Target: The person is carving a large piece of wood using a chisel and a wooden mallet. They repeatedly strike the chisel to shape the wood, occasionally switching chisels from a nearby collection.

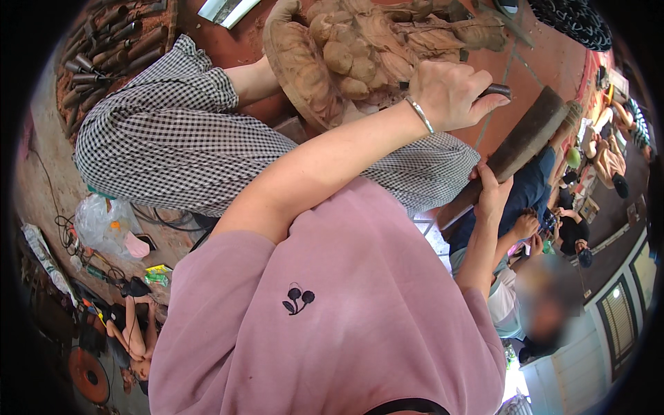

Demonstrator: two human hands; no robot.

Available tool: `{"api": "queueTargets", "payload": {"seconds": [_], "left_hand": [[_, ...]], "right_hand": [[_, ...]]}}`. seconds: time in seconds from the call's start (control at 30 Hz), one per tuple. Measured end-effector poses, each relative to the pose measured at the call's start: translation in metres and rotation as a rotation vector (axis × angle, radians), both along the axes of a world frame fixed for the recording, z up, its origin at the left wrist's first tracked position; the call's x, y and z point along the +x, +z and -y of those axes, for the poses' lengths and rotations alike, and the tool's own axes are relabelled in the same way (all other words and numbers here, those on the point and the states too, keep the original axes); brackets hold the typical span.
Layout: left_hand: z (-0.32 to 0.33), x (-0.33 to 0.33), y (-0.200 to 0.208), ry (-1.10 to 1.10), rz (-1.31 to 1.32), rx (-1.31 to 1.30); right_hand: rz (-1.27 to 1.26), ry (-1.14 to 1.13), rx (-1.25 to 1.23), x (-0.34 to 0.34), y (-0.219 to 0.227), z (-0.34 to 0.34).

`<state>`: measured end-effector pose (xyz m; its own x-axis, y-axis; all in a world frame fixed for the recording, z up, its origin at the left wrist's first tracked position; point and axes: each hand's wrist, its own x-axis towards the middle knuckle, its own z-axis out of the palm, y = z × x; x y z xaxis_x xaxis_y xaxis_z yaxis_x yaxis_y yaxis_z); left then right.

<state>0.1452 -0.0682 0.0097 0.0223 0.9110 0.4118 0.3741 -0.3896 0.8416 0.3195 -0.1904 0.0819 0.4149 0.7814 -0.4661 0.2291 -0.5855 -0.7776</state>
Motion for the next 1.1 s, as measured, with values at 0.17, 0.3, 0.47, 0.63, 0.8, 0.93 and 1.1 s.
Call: {"api": "queueTargets", "payload": {"seconds": [0.17, 0.3, 0.47, 0.63, 0.8, 0.93, 1.1], "left_hand": [[0.001, -0.004, 0.000, -0.016, -0.005, -0.002], [0.002, -0.006, 0.002, -0.012, -0.003, 0.018], [0.003, -0.007, 0.000, -0.037, 0.005, 0.024], [0.005, -0.011, 0.000, -0.044, 0.032, 0.061], [0.008, -0.016, 0.002, -0.075, 0.061, 0.094], [0.010, -0.021, 0.003, -0.092, 0.086, 0.116], [0.026, -0.018, 0.007, -0.117, 0.067, -0.008]], "right_hand": [[0.232, 0.147, 0.006, 0.000, 0.001, 0.001], [0.232, 0.163, 0.010, -0.001, -0.001, 0.002], [0.192, 0.074, 0.079, -0.007, -0.003, 0.001], [0.385, 0.237, 0.066, 0.002, -0.003, 0.006], [0.434, 0.265, 0.163, -0.007, -0.003, 0.008], [0.287, 0.127, 0.108, -0.007, -0.009, 0.016], [0.585, 0.291, 0.117, -0.021, 0.008, 0.006]]}}
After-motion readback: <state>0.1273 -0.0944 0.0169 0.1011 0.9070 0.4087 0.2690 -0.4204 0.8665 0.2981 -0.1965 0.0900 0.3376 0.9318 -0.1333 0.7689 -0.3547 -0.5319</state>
